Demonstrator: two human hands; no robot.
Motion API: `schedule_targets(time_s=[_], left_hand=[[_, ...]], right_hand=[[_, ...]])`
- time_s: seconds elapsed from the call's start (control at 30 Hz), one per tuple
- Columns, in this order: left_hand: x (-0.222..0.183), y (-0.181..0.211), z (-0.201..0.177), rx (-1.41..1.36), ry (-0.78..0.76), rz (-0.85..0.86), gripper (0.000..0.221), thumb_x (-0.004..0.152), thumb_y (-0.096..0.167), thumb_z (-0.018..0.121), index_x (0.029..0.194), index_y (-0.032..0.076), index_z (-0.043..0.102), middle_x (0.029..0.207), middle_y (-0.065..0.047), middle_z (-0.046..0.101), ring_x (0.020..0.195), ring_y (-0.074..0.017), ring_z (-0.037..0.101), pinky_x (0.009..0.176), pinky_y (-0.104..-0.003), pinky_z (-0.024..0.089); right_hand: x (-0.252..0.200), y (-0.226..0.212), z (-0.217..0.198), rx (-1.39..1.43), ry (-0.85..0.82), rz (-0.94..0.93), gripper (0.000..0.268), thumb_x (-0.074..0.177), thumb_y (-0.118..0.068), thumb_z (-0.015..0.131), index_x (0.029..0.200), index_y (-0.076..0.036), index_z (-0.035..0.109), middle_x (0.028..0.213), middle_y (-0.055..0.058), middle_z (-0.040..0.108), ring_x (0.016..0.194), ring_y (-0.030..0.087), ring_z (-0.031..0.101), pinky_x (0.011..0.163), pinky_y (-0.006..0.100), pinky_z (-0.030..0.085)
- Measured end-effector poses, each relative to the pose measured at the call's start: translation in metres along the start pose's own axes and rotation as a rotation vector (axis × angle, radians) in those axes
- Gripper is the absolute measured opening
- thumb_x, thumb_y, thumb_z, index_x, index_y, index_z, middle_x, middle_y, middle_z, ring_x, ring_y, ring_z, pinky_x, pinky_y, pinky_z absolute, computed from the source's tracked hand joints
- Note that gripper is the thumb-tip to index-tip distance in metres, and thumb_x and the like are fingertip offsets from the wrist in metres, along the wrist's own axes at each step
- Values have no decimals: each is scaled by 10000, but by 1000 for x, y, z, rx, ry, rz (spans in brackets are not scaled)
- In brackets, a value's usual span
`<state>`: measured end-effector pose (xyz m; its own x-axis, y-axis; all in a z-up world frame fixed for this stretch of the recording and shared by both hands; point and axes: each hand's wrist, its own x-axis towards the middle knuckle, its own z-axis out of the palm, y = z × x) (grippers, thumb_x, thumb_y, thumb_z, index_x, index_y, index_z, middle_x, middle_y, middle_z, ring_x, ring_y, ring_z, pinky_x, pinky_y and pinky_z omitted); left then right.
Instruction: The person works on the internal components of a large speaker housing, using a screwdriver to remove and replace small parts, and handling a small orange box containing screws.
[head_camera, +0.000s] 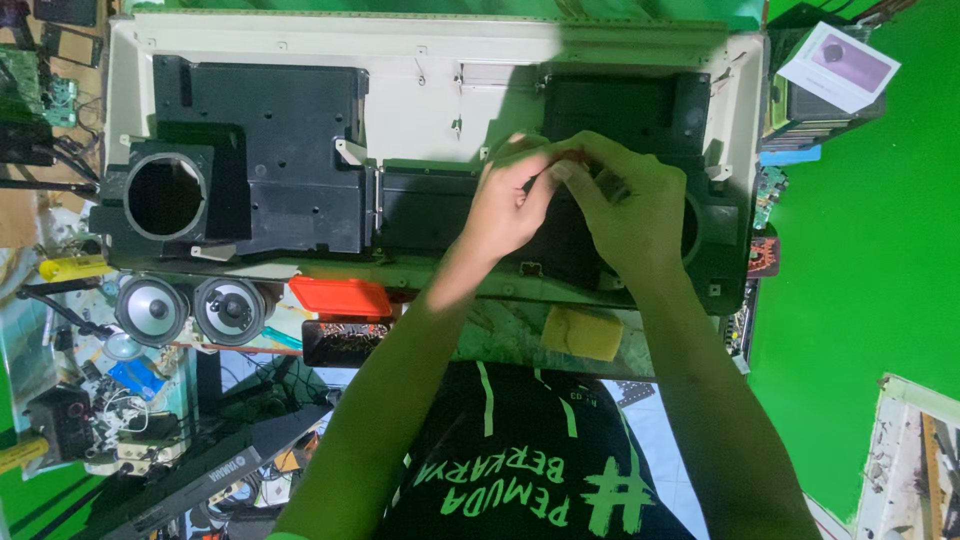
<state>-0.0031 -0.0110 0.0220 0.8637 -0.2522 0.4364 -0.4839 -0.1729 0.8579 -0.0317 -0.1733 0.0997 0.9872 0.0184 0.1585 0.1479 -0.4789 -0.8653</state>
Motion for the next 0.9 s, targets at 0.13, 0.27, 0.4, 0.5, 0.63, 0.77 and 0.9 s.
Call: schedule_targets(time_s=[0.13,0.27,0.4,0.5,0.63,0.77,0.9], left_hand=[[-2,-14,6,-113,-107,-157,168,1028,84,633,1170,35,709,899,-87,717,806,-169,655,754,-302,531],[-4,-28,6,-232,-192,-541,197,1077,85,581,1182,13,731,811,-143,604,712,-137,492,636,-306,404],[2,-31,-6,-253,-245,-257,215,1034,34,575,1220,5,678,1083,-91,776,998,-106,711,930,-275,560],[12,-28,-9,-272,-271,-254,191,1053,57,612,1220,6,688,1101,-87,778,1024,-102,690,967,-282,545],[9,-14,-10,-274,-221,-325,231,1018,82,651,1237,13,681,1082,-66,763,1006,-86,669,938,-272,545],[8,-6,-10,-260,-200,-287,229,1031,77,651,1249,20,686,1115,-60,779,1044,-84,683,974,-267,534],[8,-3,-13,-231,-190,-238,237,1011,64,688,1246,37,700,1092,-70,788,1013,-103,704,959,-277,553]], right_hand=[[0,9,-3,95,-19,-8,210,1011,-77,740,1215,-46,699,960,64,696,773,77,578,668,242,459],[10,16,-19,468,-290,-18,317,1115,-50,513,1423,-51,584,1197,37,691,835,48,590,686,214,497],[16,11,-17,312,-337,-42,325,1074,-20,520,1384,-21,616,1070,69,698,685,68,539,616,235,488],[21,10,-19,236,-353,27,306,1070,-44,539,1354,-45,652,888,80,659,639,71,534,592,242,470],[16,8,-19,123,-268,-89,232,1088,-35,593,1304,-48,677,936,83,682,774,55,585,685,237,475],[12,6,-16,66,-228,-13,222,1054,-32,634,1265,-56,697,847,81,645,696,79,486,612,244,421],[11,1,-15,81,-210,-57,212,1061,-25,627,1261,-57,689,908,94,688,716,85,516,625,247,432]])
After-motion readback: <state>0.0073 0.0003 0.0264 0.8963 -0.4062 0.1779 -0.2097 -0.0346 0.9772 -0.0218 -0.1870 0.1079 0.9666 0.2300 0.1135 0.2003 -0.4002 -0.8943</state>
